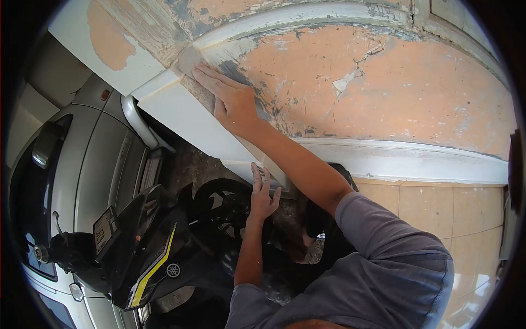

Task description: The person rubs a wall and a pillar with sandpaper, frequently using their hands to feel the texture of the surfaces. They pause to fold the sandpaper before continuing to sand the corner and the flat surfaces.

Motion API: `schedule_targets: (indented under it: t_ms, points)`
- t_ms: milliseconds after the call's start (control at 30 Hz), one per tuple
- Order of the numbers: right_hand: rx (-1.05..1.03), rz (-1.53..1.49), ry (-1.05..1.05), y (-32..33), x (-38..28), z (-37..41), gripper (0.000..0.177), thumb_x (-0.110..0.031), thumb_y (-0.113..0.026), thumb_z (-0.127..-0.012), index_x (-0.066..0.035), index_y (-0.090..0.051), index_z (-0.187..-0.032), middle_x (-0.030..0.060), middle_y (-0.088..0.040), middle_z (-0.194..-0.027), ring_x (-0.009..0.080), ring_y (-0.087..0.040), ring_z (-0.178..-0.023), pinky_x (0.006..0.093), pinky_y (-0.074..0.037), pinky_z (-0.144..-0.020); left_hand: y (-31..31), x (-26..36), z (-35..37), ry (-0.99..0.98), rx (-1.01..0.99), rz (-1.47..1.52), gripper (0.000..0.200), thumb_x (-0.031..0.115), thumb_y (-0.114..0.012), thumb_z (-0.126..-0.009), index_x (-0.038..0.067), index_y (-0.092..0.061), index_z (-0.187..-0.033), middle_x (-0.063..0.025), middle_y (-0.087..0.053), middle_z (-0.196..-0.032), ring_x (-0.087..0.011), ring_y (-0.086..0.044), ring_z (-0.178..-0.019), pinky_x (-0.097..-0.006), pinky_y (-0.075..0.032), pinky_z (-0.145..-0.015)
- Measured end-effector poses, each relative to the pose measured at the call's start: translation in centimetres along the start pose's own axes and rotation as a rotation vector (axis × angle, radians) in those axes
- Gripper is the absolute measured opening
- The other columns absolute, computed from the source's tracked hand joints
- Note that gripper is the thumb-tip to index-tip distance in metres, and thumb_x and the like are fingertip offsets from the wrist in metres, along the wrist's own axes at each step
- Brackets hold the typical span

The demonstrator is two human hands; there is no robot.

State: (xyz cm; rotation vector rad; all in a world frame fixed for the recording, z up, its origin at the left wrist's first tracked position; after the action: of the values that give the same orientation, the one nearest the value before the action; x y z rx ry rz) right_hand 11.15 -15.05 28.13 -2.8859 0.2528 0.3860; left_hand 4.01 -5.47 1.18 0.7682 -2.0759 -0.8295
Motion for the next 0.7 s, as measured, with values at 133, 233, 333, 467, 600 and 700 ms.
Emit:
schedule_targets:
  t_ms: [133, 233, 333, 467, 600, 700]
  points:
    - [-0.053, 0.028, -0.087, 1.4, 2.5, 8.4, 0.056, 0.017, -0.049, -0.07, -0.002, -0.063, -0.122, 0.0192, -0.061, -0.125, 0.0337, -0.058, -0.117, 0.0362, -0.048, -0.103, -0.1, -0.5, 0.1, 0.038, -0.02, 0.027, 0.074, 0.016, -0.065, -0.087, 0.0, -0.027, -0.149, -0.0375, -0.002, -0.153, -0.0534, -0.011, -0.142, -0.0506, -0.029, -0.111]
    - [-0.073, 0.076, -0.169, 1.9, 3.0, 10.1, 0.056, 0.018, -0.05, -0.071, -0.002, -0.064, -0.121, 0.0185, -0.062, -0.124, 0.0321, -0.059, -0.117, 0.0342, -0.049, -0.1, -0.1, -0.1, 0.1, -0.013, -0.009, -0.001, 0.073, 0.016, -0.065, -0.087, 0.001, -0.029, -0.148, -0.0376, -0.002, -0.153, -0.0533, -0.009, -0.142, -0.0512, -0.028, -0.112]
    - [-0.069, 0.038, -0.1, 1.3, 0.7, 5.9, 0.055, 0.019, -0.05, -0.071, -0.002, -0.064, -0.12, 0.0185, -0.062, -0.125, 0.0309, -0.06, -0.117, 0.0327, -0.051, -0.098, -0.2, 0.2, 0.3, -0.001, -0.029, 0.03, 0.072, 0.017, -0.065, -0.088, 0.001, -0.03, -0.148, -0.0379, -0.002, -0.153, -0.0531, -0.007, -0.142, -0.0515, -0.027, -0.112]
    - [-0.063, -0.018, 0.104, 0.1, -0.4, 3.0, 0.057, 0.019, -0.05, -0.069, 0.0, -0.063, -0.121, 0.0204, -0.059, -0.127, 0.0312, -0.059, -0.117, 0.0341, -0.05, -0.1, -0.2, 0.8, -0.2, -0.056, -0.021, -0.051, 0.073, 0.015, -0.065, -0.087, 0.0, -0.028, -0.149, -0.0385, -0.002, -0.153, -0.054, -0.007, -0.142, -0.0516, -0.026, -0.113]
    - [-0.086, 0.136, -0.089, 2.4, 2.9, 13.3, 0.061, 0.018, -0.051, -0.067, 0.0, -0.06, -0.124, 0.0198, -0.058, -0.129, 0.0322, -0.057, -0.12, 0.0371, -0.046, -0.105, -0.6, -0.7, 0.5, 0.046, 0.001, 0.105, 0.078, 0.014, -0.065, -0.088, -0.007, -0.021, -0.148, -0.0399, -0.002, -0.152, -0.0552, -0.006, -0.141, -0.0521, -0.025, -0.113]
    - [-0.134, 0.092, -0.259, 2.4, 4.0, 14.1, 0.06, 0.017, -0.051, -0.068, 0.001, -0.059, -0.125, 0.0202, -0.056, -0.131, 0.0327, -0.057, -0.12, 0.0382, -0.045, -0.106, -1.7, -1.5, 0.9, 0.053, -0.038, 0.044, 0.08, 0.014, -0.065, -0.088, -0.01, -0.017, -0.148, -0.0409, -0.003, -0.151, -0.0551, -0.007, -0.141, -0.0511, -0.025, -0.113]
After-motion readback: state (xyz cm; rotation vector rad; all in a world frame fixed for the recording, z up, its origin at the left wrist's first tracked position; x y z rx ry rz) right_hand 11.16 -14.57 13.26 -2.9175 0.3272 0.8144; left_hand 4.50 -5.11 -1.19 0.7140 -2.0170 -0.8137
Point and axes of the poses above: each hand's wrist, its own z-axis away from the middle knuckle, its own y-axis out of the back of the hand, x = y × z, the point moved 8 cm from there along -z, towards the middle knuckle
